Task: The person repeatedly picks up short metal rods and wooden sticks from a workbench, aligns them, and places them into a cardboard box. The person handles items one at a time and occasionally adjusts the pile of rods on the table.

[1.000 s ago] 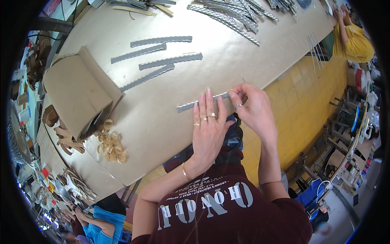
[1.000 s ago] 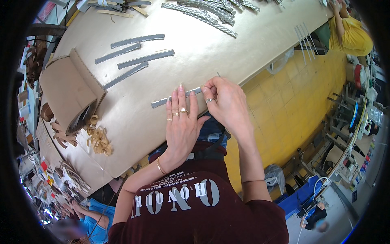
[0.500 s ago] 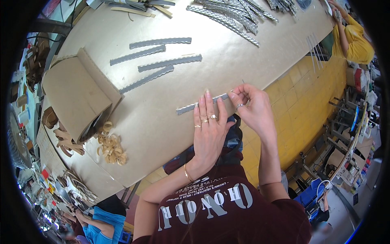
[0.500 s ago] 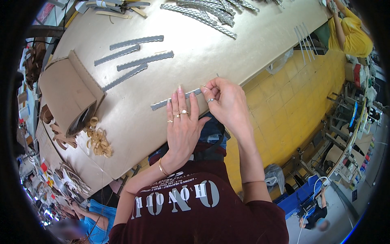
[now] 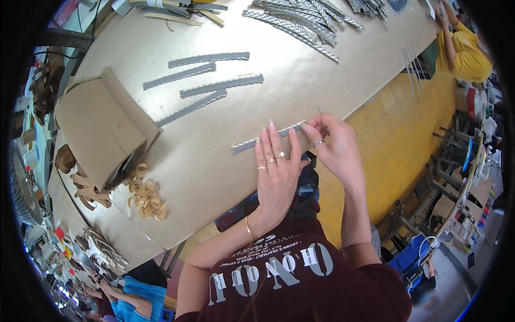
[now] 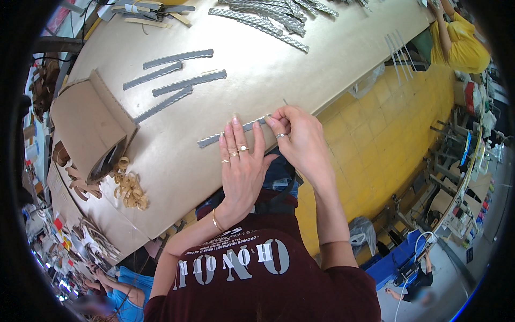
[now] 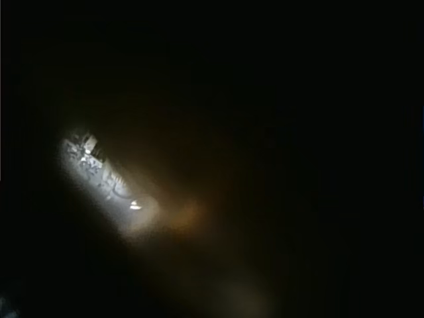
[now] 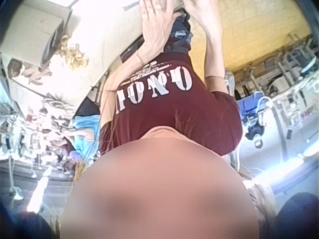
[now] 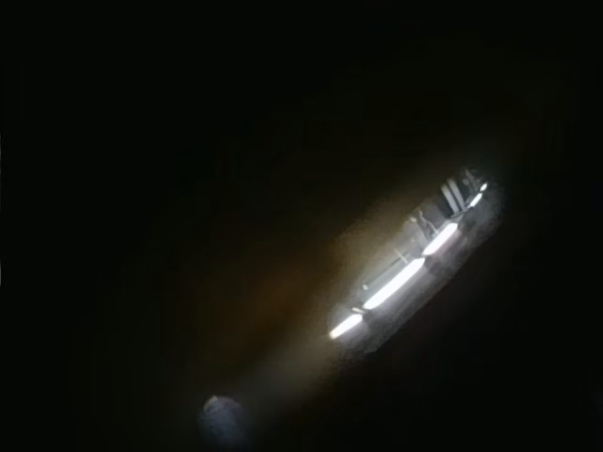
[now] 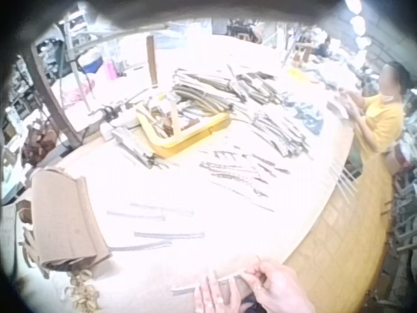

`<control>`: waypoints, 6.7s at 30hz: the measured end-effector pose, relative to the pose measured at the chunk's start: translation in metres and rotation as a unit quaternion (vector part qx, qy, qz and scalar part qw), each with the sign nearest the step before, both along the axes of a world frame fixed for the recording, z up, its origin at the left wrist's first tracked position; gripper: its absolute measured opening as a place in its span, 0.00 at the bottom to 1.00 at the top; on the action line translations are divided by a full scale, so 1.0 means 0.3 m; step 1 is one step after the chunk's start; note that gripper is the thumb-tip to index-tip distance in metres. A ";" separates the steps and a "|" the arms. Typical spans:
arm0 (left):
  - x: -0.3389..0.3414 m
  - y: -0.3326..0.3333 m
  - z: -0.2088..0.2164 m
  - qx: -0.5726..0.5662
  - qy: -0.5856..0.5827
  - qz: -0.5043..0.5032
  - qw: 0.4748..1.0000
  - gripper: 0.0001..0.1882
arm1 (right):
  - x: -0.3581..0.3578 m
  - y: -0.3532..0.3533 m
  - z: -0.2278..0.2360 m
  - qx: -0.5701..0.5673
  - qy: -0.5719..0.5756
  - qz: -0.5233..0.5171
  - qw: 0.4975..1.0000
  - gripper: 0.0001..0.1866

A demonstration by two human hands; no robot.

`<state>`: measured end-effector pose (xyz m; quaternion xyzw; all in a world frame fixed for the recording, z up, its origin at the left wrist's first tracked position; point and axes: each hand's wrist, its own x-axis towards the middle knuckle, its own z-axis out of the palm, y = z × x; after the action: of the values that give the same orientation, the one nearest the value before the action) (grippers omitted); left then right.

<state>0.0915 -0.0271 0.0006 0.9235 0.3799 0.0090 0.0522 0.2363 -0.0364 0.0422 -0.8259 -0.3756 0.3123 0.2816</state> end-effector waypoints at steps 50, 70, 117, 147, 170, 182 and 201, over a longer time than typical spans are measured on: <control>-0.260 0.038 -0.014 -0.121 -0.068 0.072 0.988 0.51 | -0.105 -0.108 -0.119 0.079 -0.373 0.069 0.922 0.25; -0.322 0.018 -0.078 -0.050 -0.220 0.056 0.973 0.37 | -0.128 0.112 -0.070 0.177 -0.178 0.241 0.937 0.09; -0.161 0.125 -0.025 -0.136 -0.101 -0.015 0.985 0.40 | 0.197 0.070 -0.002 0.054 -0.170 0.054 0.983 0.12; -0.258 0.132 0.000 -0.293 -0.481 0.094 0.821 0.23 | 0.046 0.049 0.087 0.157 0.097 0.256 0.949 0.08; -0.288 0.205 0.013 -0.137 -0.476 0.205 0.844 0.16 | -0.196 0.176 0.088 0.049 -0.011 0.255 0.966 0.09; -0.308 0.225 -0.045 -0.009 -0.275 0.139 0.951 0.18 | -0.215 0.256 0.030 -0.039 -0.056 0.254 0.965 0.12; -0.300 0.226 -0.037 -0.011 -0.235 0.110 0.966 0.23 | -0.237 0.262 0.020 -0.026 -0.085 0.238 0.967 0.11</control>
<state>0.0015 0.0408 -0.0105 0.8472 0.4562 0.2275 0.1494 0.1653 0.0420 0.0481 -0.7433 -0.5758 0.3085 0.1442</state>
